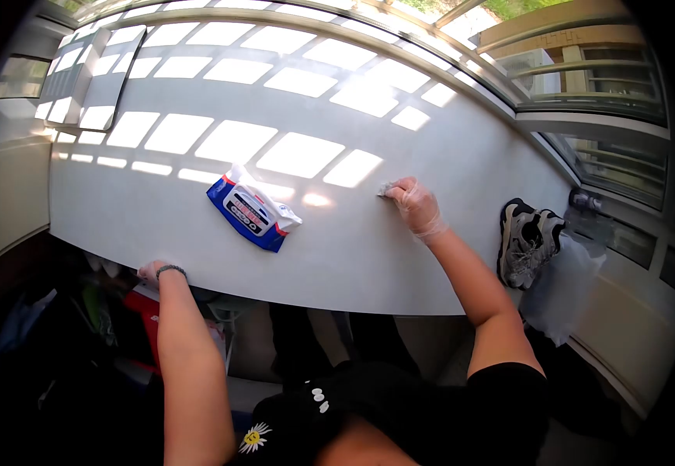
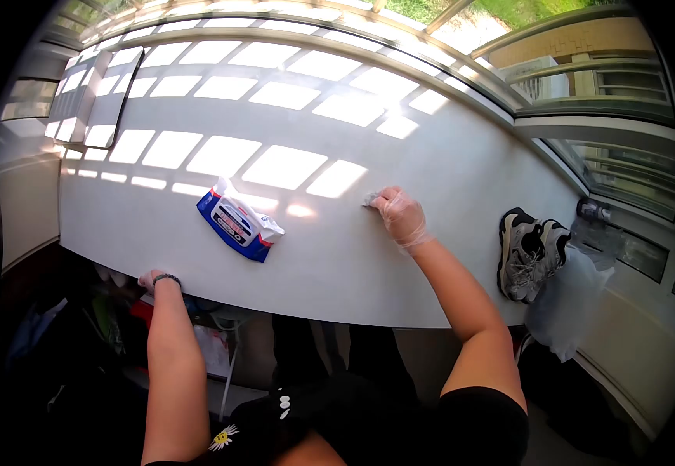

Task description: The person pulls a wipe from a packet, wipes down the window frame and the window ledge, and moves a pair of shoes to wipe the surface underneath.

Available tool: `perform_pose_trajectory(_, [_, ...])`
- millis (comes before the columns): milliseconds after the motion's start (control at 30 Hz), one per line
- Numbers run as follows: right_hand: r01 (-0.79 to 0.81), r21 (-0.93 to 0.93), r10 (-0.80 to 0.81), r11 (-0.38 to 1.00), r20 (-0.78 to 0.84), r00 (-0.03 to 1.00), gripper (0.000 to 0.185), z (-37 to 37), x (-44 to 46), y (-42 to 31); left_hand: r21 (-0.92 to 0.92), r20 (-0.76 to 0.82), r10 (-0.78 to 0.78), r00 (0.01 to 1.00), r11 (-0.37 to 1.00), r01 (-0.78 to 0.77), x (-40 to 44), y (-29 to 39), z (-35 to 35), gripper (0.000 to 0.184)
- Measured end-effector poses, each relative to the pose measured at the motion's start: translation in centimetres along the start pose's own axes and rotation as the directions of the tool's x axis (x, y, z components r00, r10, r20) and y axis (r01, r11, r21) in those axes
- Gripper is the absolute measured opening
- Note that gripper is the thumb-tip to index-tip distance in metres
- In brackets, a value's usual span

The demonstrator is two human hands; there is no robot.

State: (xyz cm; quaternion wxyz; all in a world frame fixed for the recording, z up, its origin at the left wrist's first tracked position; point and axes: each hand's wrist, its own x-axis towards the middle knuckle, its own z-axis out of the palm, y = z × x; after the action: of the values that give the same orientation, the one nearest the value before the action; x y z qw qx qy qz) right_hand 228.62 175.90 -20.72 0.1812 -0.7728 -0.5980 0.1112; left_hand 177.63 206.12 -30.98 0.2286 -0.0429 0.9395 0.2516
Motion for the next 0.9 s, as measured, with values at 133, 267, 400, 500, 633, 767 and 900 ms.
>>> perform_pose_trajectory(133, [0.020, 0.075, -0.023, 0.997, 0.042, 0.999, 0.010, 0.5, 5.3, -1.3, -0.036, -0.028, 0.127, 0.991, 0.991, -0.128, -7.3, 1.0, -1.9, 0.048])
perform_pose_trajectory(267, [0.189, 0.216, -0.176, 0.958, -0.080, 0.981, 0.008, 3.1, 10.6, -3.0, -0.208, 0.130, 0.078, 0.988, 0.977, -0.049, -6.7, 0.8, -1.6, 0.056])
perform_pose_trajectory(400, [-0.216, 0.358, 0.352, 0.908, -0.377, 0.857, 0.009, 1.3, 11.1, 2.5, -0.274, 0.046, 0.017, 0.999, 0.962, -0.003, -9.0, 1.1, -2.4, 0.062])
perform_pose_trajectory(500, [-0.428, 0.272, 0.503, 0.862, -0.564, 0.654, 0.010, 0.3, 13.4, 11.4, -0.255, 0.040, 0.000, 0.999, 0.967, 0.010, -8.9, 1.3, -2.6, 0.063])
perform_pose_trajectory(633, [-0.239, -0.105, 0.157, 0.965, -0.499, 0.852, 0.012, 2.5, 18.3, 3.5, -0.239, 0.038, -0.025, 0.999, 0.971, 0.034, -8.4, 1.0, -2.5, 0.055])
perform_pose_trajectory(767, [-0.129, 0.407, 0.140, 0.904, 0.004, 0.990, 0.012, 5.1, 11.8, -7.5, -0.208, 0.016, -0.044, 0.999, 0.977, 0.046, -5.4, 1.0, -1.4, 0.043])
perform_pose_trajectory(900, [-0.236, 0.136, 0.265, 0.962, -0.270, 0.926, 0.007, 1.6, 5.0, -2.8, -0.119, -0.052, -0.010, 0.999, 0.993, 0.004, -5.8, 0.5, -1.2, 0.047])
